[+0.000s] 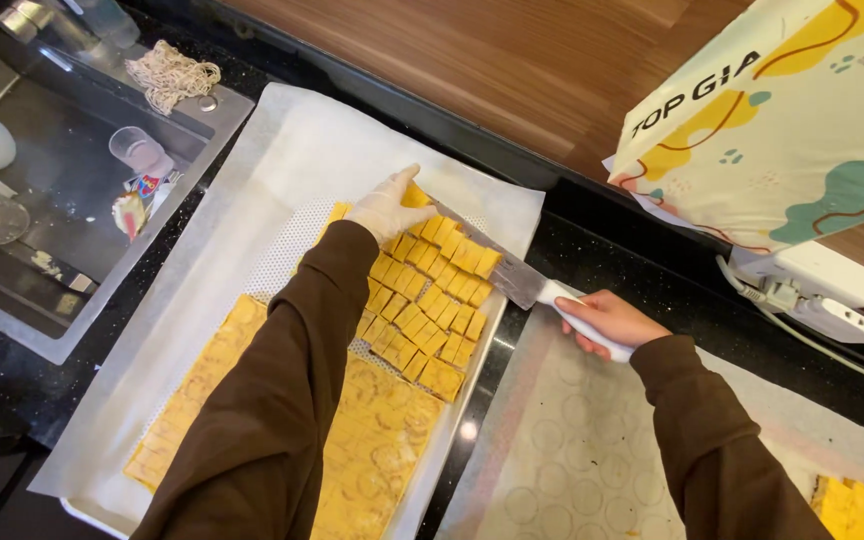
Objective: Cutting yellow pastry strips into small uniform squares using a knife on a silicone mat
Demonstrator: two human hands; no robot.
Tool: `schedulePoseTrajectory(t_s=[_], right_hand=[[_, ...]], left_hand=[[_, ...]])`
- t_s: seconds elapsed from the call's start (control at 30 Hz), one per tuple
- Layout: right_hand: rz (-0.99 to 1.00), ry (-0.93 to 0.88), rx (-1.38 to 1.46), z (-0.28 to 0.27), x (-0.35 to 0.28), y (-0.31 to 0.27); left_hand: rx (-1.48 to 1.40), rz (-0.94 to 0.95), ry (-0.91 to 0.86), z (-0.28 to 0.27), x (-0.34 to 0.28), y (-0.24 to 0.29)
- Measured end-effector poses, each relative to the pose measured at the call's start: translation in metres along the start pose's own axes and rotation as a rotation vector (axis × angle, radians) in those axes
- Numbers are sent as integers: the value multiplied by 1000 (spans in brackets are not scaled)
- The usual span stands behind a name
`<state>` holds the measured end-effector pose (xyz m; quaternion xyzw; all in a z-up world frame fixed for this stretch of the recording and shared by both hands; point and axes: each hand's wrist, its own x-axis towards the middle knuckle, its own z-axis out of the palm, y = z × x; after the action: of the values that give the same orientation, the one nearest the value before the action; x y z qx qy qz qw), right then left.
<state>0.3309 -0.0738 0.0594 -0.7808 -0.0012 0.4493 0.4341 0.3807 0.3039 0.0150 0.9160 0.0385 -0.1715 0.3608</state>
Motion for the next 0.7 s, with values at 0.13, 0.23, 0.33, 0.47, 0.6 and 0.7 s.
schedulePoseTrajectory(t_s=[0.13, 0.23, 0.33, 0.47, 0.6, 0.7], right_hand=[[18, 20, -15, -11, 24, 5], [12, 44, -43, -21, 33, 7], [4, 51, -93, -28, 29, -3], [0, 125, -126, -29, 13, -15], [-8, 271, -211, -15, -13, -28], [-13, 367, -272, -3, -33, -22]], left_hand=[[-83, 89, 99, 34, 23, -38], [-93, 113, 159, 46, 23, -40], [-126, 102, 125, 33, 4, -14], [217, 71, 19, 28, -20, 19], [640, 409, 194, 59, -32, 33], [595, 579, 161, 95, -13, 21]])
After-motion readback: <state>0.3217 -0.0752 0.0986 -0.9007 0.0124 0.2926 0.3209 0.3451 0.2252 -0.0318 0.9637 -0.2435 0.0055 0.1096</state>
